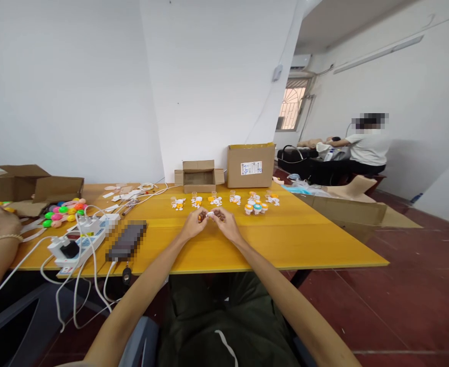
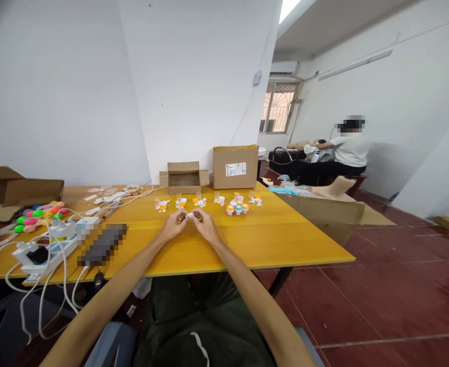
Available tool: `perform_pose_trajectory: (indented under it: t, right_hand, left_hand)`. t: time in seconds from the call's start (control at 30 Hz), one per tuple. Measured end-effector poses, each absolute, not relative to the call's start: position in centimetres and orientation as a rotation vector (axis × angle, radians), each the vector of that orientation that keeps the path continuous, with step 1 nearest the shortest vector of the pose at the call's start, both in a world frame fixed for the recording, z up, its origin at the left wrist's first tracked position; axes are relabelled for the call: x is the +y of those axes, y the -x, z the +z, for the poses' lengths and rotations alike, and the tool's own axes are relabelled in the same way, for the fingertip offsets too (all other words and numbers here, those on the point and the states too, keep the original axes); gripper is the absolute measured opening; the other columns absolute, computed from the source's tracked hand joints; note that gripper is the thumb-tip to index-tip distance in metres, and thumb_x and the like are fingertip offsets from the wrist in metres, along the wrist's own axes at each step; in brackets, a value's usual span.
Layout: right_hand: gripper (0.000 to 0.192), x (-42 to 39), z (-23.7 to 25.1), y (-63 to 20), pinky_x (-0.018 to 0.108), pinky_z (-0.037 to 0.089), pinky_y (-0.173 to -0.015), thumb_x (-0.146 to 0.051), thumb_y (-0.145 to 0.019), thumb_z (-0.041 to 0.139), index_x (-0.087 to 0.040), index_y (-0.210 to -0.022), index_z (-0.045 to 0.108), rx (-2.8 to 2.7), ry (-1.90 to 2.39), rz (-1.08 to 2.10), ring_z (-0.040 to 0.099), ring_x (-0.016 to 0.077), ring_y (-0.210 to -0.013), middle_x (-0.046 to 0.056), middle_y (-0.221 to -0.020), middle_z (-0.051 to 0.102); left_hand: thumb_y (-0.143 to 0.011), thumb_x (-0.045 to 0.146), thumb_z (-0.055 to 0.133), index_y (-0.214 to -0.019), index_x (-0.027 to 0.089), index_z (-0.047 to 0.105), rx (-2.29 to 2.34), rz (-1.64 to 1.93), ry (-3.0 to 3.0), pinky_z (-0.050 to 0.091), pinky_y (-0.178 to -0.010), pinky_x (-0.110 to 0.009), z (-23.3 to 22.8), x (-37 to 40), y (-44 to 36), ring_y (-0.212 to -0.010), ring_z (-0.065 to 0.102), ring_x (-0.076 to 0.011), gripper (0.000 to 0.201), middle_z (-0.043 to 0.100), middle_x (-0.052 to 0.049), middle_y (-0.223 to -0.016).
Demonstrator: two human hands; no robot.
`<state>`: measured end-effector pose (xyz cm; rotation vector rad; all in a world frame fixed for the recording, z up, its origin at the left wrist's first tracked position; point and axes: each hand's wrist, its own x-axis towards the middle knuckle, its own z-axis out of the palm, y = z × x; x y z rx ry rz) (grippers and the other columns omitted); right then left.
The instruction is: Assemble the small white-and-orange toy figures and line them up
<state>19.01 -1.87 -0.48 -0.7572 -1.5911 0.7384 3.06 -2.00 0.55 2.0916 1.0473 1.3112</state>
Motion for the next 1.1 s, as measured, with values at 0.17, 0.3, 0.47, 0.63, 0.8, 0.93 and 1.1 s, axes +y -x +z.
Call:
perform_pose_trajectory:
  t: [0.17,0.3,0.47,0.63,0.8,0.93,1.1]
  right_hand:
    - [0.024,-1.75,-0.44,-18.94,0.030,0.053,-0.065,-0.047,-0.079,0.063,-0.023,-0.083,0.065,-1.588,0.759,0.726,0.064,0.0187,-0.069,0.002,-0.077,0.071]
    - [0.023,-1.79,-0.37,-18.90,0.030,0.053,-0.066,-0.046,-0.079,0.063,-0.023,-0.082,0.064,-1.590,0.749,0.725,0.064,0.0183,-0.067,0.002,-0.076,0.071]
    - [0.022,-1.80,-0.39,-18.83,0.030,0.053,-0.064,-0.045,-0.080,0.062,-0.023,-0.082,0.064,-1.588,0.748,0.722,0.063,0.0177,-0.066,0.001,-0.075,0.070]
    - [0.021,-1.71,-0.47,-18.92,0.030,0.053,-0.065,-0.043,-0.081,0.063,-0.023,-0.082,0.065,-1.604,0.745,0.716,0.063,0.0176,-0.066,0.001,-0.075,0.069]
    - [0.019,-1.64,-0.60,-18.98,0.030,0.053,-0.064,-0.043,-0.081,0.063,-0.024,-0.082,0.066,-1.616,0.753,0.696,0.063,0.0179,-0.065,0.002,-0.075,0.070]
    - [0.021,-1.66,-0.64,-18.96,0.030,0.052,-0.063,-0.044,-0.080,0.063,-0.023,-0.083,0.065,-1.607,0.759,0.694,0.063,0.0182,-0.066,0.002,-0.075,0.070]
    - [0.022,-1.92,-0.43,-18.98,0.030,0.052,-0.063,-0.045,-0.079,0.062,-0.023,-0.082,0.064,-1.601,0.753,0.706,0.064,0.0184,-0.066,0.002,-0.074,0.070]
  left_hand:
    - [-0.082,0.036,0.060,-0.082,0.020,0.062,1.058,1.294,-2.086,0.039,-0.059,-0.024,0.56,-1.87,-2.99,-0.060,0.047,-0.0122,0.017,0.057,0.003,-0.065]
    - [-0.081,0.035,0.060,-0.081,0.020,0.062,1.056,1.280,-2.097,0.039,-0.059,-0.024,0.74,-1.95,-2.97,-0.058,0.045,-0.0115,0.015,0.055,0.004,-0.065]
    - [-0.083,0.035,0.059,-0.083,0.020,0.063,1.060,1.256,-2.116,0.039,-0.059,-0.023,0.73,-1.95,-2.74,-0.058,0.044,-0.0115,0.016,0.056,0.003,-0.066]
    - [-0.085,0.034,0.057,-0.086,0.019,0.064,1.076,1.245,-2.144,0.040,-0.061,-0.023,0.43,-1.69,-2.56,-0.060,0.045,-0.0118,0.017,0.058,0.002,-0.068]
    - [-0.084,0.031,0.058,-0.084,0.020,0.064,1.068,1.264,-2.133,0.040,-0.060,-0.024,0.32,-1.57,-2.67,-0.059,0.046,-0.0120,0.013,0.057,0.003,-0.065]
    - [-0.083,0.030,0.060,-0.082,0.019,0.064,1.058,1.268,-2.105,0.040,-0.061,-0.024,0.50,-1.75,-2.82,-0.060,0.047,-0.0122,0.011,0.056,0.004,-0.064]
    - [-0.083,0.027,0.059,-0.081,0.019,0.062,1.017,1.282,-2.110,0.040,-0.061,-0.024,0.74,-1.97,-2.92,-0.059,0.048,-0.0117,0.009,0.056,0.004,-0.064]
